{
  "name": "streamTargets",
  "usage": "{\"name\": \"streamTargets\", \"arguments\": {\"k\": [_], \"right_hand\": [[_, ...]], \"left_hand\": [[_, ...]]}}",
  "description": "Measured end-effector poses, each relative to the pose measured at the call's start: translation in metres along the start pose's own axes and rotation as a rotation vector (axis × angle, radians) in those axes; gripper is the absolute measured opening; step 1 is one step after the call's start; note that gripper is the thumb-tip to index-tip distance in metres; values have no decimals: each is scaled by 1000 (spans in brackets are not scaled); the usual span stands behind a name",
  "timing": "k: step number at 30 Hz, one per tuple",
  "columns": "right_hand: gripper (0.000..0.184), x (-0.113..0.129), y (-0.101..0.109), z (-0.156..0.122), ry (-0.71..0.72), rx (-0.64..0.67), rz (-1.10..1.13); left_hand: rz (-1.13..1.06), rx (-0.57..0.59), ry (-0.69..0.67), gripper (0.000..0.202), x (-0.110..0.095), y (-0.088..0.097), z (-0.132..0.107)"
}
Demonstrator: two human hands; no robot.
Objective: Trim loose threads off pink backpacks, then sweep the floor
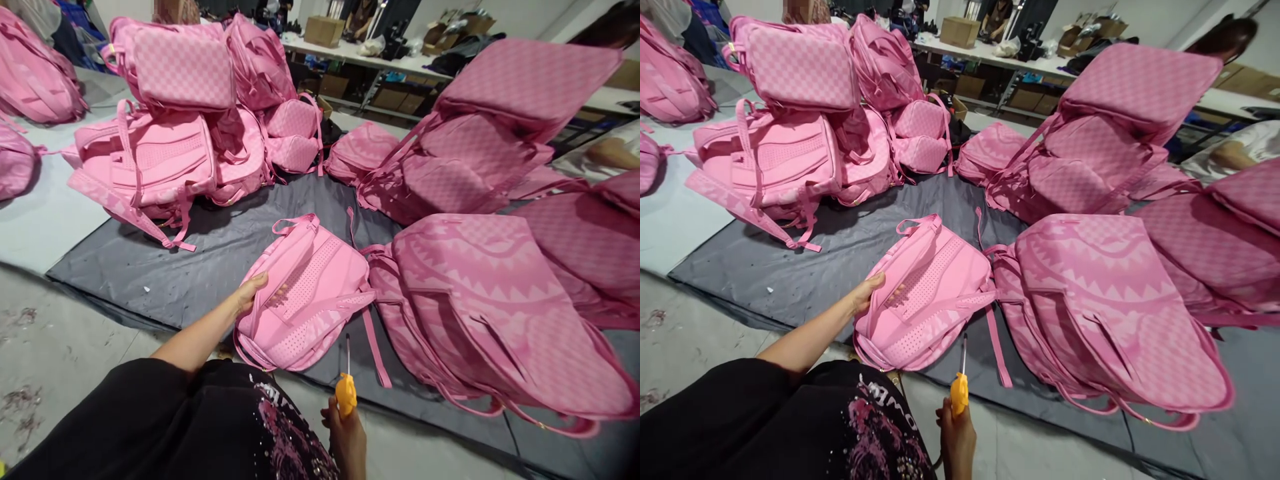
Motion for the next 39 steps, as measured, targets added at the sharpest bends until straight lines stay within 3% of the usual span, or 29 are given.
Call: {"name": "streamTargets", "arguments": {"k": [5,9,13,17,21,27,31,34,39], "right_hand": [[61,1,-6,-12,-45,-2,62],[70,13,-10,-28,38,-60,88],[80,57,-29,-42,235,-74,34],[67,113,-51,-44,438,-109,-185],[58,139,-58,-39,527,-193,-166],[58,140,-74,-34,384,-139,-244],[52,146,-81,-35,357,-93,-336],[48,149,-82,-32,306,-77,-406],[41,151,-76,-24,224,-127,-439]], "left_hand": [[-10,-10,51,46,-1,3,3],[-5,4,110,47,2,2,8],[16,40,167,47,9,0,15],[34,84,227,47,15,-3,19],[51,72,267,48,18,-1,22],[92,80,278,43,22,3,28],[160,145,267,41,27,2,35],[232,193,282,40,32,2,40],[269,165,328,38,39,8,46]]}}
Point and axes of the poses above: each hand's wrist, its own z-axis towards the middle knuckle, its own y-axis out of the back of the hand, x = y × z, the point moved 7 cm from there along z, towards the middle knuckle, and after that the axes turned 4 degrees about z, right-handed, at the moved point
